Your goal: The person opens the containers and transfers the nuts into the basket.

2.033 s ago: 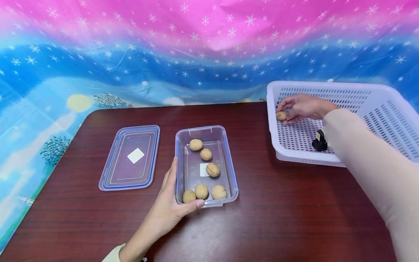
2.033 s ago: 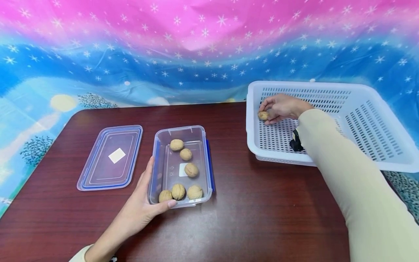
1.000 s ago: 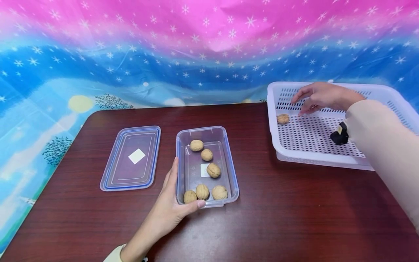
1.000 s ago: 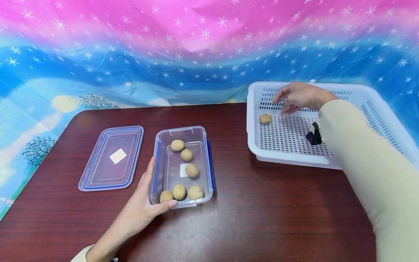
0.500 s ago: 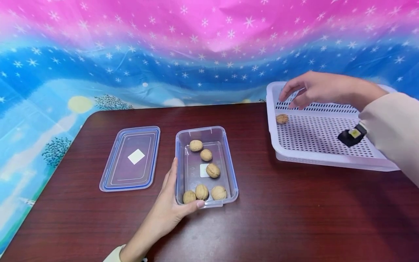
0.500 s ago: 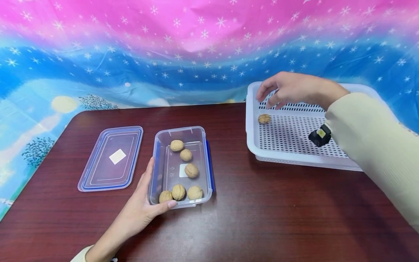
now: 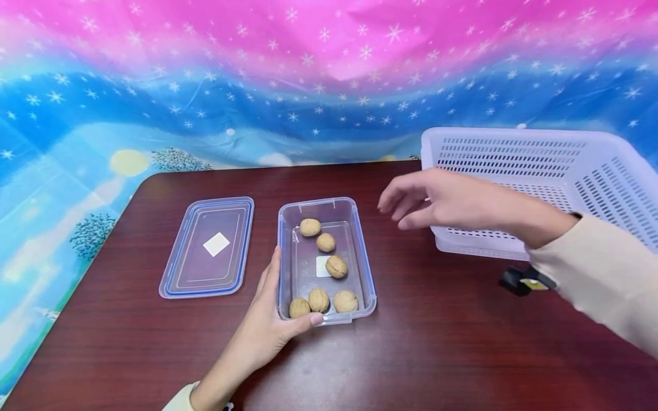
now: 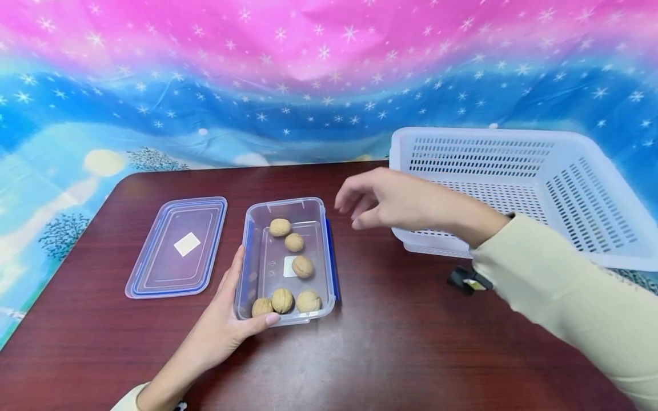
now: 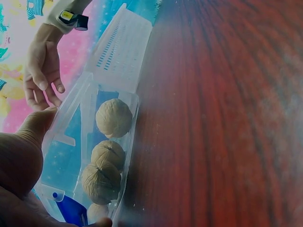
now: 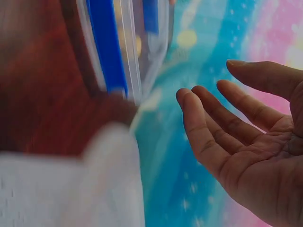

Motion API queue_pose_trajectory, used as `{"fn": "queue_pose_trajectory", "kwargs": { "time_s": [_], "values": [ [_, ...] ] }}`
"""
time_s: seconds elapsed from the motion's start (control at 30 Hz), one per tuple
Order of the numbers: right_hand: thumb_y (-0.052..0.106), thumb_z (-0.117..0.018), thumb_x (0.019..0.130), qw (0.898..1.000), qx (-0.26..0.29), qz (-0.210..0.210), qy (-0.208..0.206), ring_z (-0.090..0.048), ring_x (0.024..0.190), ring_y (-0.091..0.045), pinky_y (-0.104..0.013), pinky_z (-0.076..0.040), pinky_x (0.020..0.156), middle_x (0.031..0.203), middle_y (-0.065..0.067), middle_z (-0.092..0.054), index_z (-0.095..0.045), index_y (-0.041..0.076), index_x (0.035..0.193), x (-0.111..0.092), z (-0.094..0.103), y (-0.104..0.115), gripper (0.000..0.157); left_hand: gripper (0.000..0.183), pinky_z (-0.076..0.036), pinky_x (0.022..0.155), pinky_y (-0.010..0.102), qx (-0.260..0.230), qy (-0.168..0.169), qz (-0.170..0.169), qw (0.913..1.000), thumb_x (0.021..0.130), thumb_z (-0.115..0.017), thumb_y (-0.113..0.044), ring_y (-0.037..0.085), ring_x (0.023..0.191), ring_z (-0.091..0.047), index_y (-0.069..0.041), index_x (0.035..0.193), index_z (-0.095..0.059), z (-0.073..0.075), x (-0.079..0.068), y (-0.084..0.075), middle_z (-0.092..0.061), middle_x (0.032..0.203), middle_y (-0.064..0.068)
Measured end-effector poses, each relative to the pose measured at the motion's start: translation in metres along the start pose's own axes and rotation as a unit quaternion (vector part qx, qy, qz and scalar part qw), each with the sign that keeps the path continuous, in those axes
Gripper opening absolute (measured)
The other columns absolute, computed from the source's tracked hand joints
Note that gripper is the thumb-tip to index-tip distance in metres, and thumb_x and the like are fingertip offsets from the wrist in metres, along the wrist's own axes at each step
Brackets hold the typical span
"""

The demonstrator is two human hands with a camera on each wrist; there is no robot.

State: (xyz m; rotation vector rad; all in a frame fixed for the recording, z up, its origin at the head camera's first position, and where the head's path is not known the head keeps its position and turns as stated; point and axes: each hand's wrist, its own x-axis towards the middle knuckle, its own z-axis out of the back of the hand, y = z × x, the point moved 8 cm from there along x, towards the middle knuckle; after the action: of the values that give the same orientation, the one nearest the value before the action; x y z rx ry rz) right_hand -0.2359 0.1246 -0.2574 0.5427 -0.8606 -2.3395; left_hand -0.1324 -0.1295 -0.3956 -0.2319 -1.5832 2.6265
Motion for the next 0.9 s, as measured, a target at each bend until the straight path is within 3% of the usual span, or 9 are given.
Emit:
{"fn": "queue_pose_trajectory", "kwargs": {
  "time_s": [0.13,0.4,0.67,0.77,0.9],
  "values": [
    [0.004,-0.072,0.095,0.998,0.049,0.034,0.026,-0.072,0.109,-0.018,-0.037,-0.059,0.092,0.121,-0.005,-0.073,-0.069,0.008,0.126,0.006,-0.025,0.01,0.032,0.133,-0.021,0.125,0.064,-0.003,-0.003,0.005,1.0,0.077,-0.094,-0.04,0.034,0.159,-0.019,-0.03,0.17,0.001,0.0,0.0,0.001,-0.009,0.176,0.011],
    [-0.006,-0.066,0.093,0.989,0.111,0.053,0.079,-0.073,0.112,-0.029,-0.035,-0.06,0.094,0.125,-0.014,-0.07,-0.069,0.003,0.122,0.023,-0.064,0.017,0.031,0.133,-0.021,0.126,0.062,-0.002,-0.005,-0.001,1.0,0.077,-0.094,-0.038,0.033,0.159,-0.019,-0.025,0.17,0.0,0.0,0.001,0.002,-0.01,0.176,0.011],
    [-0.008,-0.065,0.093,0.978,0.138,0.09,0.127,-0.073,0.107,-0.028,-0.031,-0.06,0.091,0.116,-0.018,-0.07,-0.067,-0.003,0.123,0.04,-0.1,0.03,0.031,0.133,-0.022,0.125,0.064,0.011,-0.003,0.003,0.9999,0.078,-0.093,-0.041,0.035,0.159,-0.019,-0.026,0.17,0.001,0.001,0.0,0.0,-0.009,0.176,0.012],
    [-0.007,-0.065,0.093,0.976,0.139,0.091,0.139,-0.074,0.106,-0.026,-0.03,-0.06,0.091,0.112,-0.017,-0.07,-0.067,-0.003,0.122,0.048,-0.109,0.031,0.03,0.133,-0.023,0.125,0.063,0.008,-0.002,0.002,1.0,0.078,-0.093,-0.04,0.034,0.159,-0.022,-0.025,0.17,0.001,0.001,0.0,-0.001,-0.011,0.176,0.012],
    [-0.008,-0.064,0.091,0.972,0.148,0.075,0.165,-0.074,0.109,-0.03,-0.029,-0.059,0.091,0.12,-0.02,-0.065,-0.066,-0.005,0.122,0.055,-0.123,0.03,0.031,0.133,-0.023,0.124,0.062,0.004,0.0,0.003,1.0,0.077,-0.093,-0.04,0.034,0.158,-0.023,-0.026,0.17,0.001,0.0,0.001,0.0,-0.011,0.176,0.011]
  ]
}}
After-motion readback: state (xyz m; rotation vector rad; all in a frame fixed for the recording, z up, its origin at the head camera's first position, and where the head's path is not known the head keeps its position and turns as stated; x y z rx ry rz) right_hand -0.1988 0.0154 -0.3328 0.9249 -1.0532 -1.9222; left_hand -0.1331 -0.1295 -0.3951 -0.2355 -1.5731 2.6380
